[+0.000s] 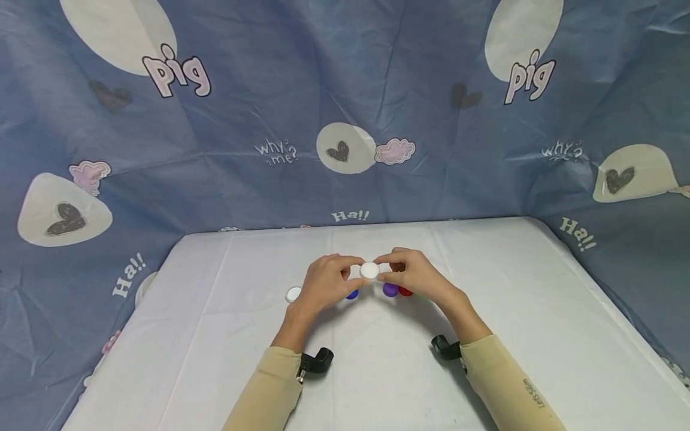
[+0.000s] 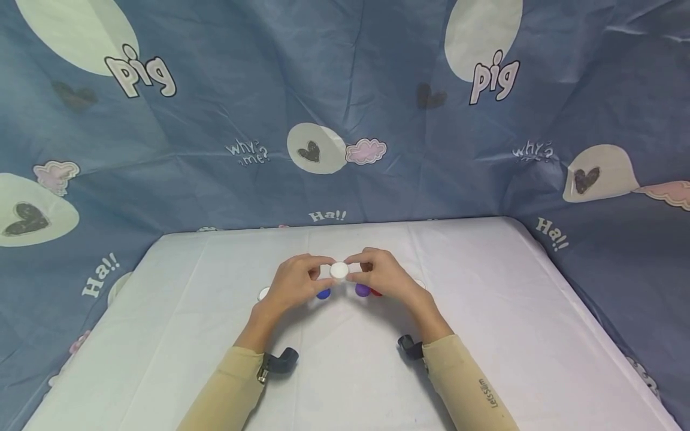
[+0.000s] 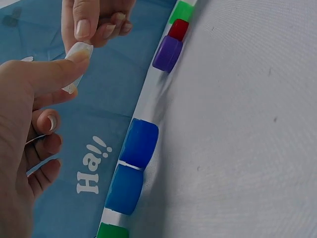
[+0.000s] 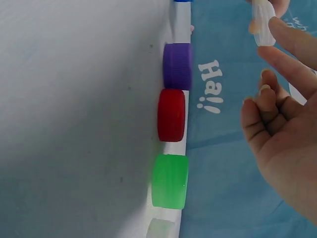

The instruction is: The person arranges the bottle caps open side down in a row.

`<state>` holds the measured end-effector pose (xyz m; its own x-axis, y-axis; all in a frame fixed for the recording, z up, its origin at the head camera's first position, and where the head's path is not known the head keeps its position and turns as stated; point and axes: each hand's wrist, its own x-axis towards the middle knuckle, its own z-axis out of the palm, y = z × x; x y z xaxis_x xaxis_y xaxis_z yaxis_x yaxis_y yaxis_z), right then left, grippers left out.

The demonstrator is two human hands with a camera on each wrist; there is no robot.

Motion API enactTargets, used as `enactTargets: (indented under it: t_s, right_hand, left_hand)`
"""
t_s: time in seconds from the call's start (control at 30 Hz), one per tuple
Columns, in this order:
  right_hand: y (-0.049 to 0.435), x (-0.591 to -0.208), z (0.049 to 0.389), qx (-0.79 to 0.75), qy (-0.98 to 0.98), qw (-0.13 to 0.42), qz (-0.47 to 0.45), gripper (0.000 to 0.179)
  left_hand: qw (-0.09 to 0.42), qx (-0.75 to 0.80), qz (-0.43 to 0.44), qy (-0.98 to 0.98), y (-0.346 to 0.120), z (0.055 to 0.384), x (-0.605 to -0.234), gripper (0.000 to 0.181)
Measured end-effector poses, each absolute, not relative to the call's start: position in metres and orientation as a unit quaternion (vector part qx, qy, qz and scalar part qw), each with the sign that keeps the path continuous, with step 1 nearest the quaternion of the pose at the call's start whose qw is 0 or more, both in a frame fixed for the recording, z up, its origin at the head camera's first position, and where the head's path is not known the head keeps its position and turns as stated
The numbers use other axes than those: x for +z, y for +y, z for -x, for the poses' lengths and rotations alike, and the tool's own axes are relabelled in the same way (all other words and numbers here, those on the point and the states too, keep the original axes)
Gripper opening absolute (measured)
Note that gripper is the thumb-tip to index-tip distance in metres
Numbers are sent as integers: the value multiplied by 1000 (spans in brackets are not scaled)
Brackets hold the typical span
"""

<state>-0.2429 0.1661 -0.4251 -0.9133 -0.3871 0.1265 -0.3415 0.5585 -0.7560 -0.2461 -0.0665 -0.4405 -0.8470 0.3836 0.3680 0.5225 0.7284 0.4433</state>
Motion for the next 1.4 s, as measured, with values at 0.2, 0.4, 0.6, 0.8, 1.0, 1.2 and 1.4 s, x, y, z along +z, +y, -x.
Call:
enactTargets:
  t_s: [0.2,0.4,0.6,0.8,1.0,1.2,1.4]
  right_hand:
    - [163,-427,242,-420,885,19,201,27]
    - [162,-428,242,-422,884,15,198,26]
    - [161,-430,242,-413,887,14,207,27]
    - [158,-431,242,-395,893,16,216,28]
    - [158,-434,242,-375,901,13,218,29]
    - [157,-434,242,-337,916,19,219,30]
    - [156,-435,242,-294,931,29,214,30]
  left_hand:
    - [117,-272,247,-923,-65,245,-441,31]
    - [114,-263,238,-928,-64,245,-442,32]
    - [106,-251,234,-933,-63,245,-442,31]
    - [102,-237,231,-938,-62,244,-443,31]
    - [105,-218,230,-943,-61,244,-446,28]
    - [105,-198,224,-948,-58,243,-450,30]
    - [97,-178,217,-955,-56,242,-453,32]
